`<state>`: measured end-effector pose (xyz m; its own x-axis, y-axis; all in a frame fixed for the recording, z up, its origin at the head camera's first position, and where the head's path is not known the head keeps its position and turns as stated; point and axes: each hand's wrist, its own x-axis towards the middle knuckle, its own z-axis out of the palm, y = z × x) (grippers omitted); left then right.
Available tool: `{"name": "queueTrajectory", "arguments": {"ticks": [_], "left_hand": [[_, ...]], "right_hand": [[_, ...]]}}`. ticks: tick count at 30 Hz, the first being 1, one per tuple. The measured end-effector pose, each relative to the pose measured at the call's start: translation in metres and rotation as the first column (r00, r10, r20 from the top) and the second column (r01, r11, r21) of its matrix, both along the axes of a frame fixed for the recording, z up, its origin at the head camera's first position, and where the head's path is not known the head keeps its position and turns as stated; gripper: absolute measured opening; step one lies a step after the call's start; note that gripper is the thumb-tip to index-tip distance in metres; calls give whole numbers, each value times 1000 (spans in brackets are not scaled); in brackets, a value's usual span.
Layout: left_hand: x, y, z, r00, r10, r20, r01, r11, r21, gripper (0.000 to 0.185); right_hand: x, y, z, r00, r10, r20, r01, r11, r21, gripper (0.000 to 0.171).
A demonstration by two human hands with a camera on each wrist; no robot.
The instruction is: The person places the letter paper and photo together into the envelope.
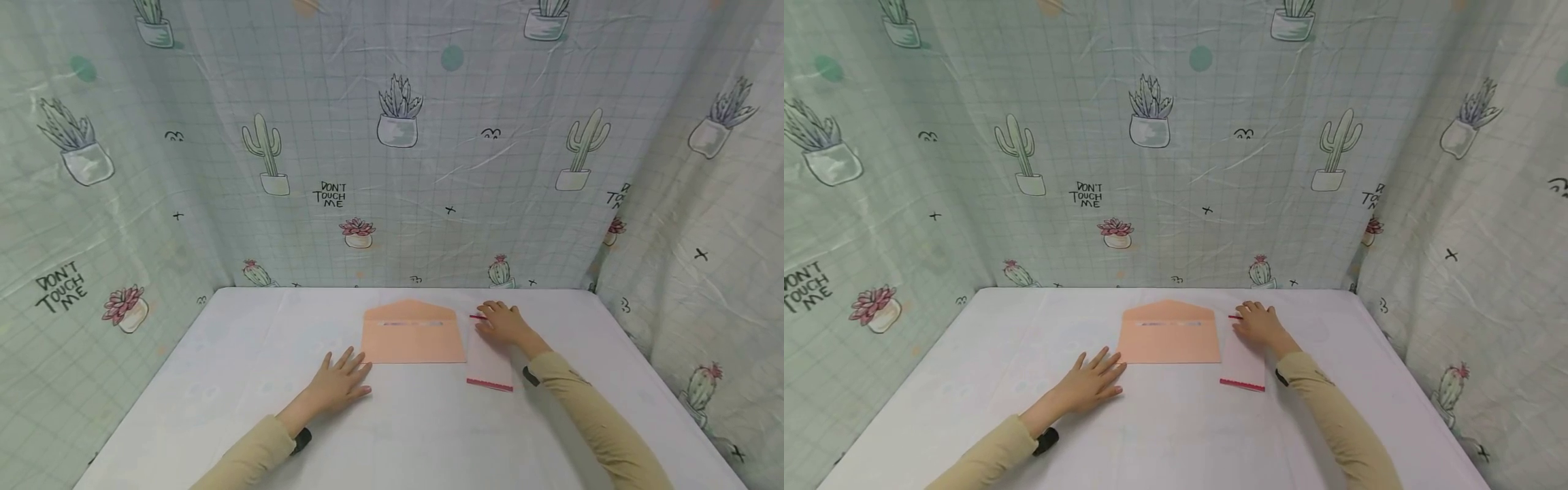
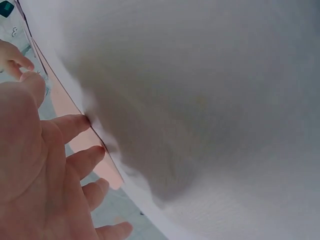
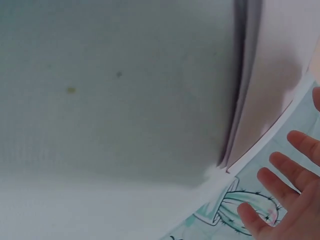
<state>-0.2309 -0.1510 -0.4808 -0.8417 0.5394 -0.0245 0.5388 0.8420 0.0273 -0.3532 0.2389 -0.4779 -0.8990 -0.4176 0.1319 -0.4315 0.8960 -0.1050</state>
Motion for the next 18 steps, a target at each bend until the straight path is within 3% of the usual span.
{"name": "queueTrajectory", "arguments": {"ticks": [8,18], "left_hand": [[0,-2,-3,1000,10,-2,-10,1000,-11,58],[4,-1,1,999,-28,-26,27,999,-40,72]], "right_hand": [[0,-1,1,995,-82,64,76,992,96,60],[-1,-1,-11,991,-85,106,75,993,90,73]]}}
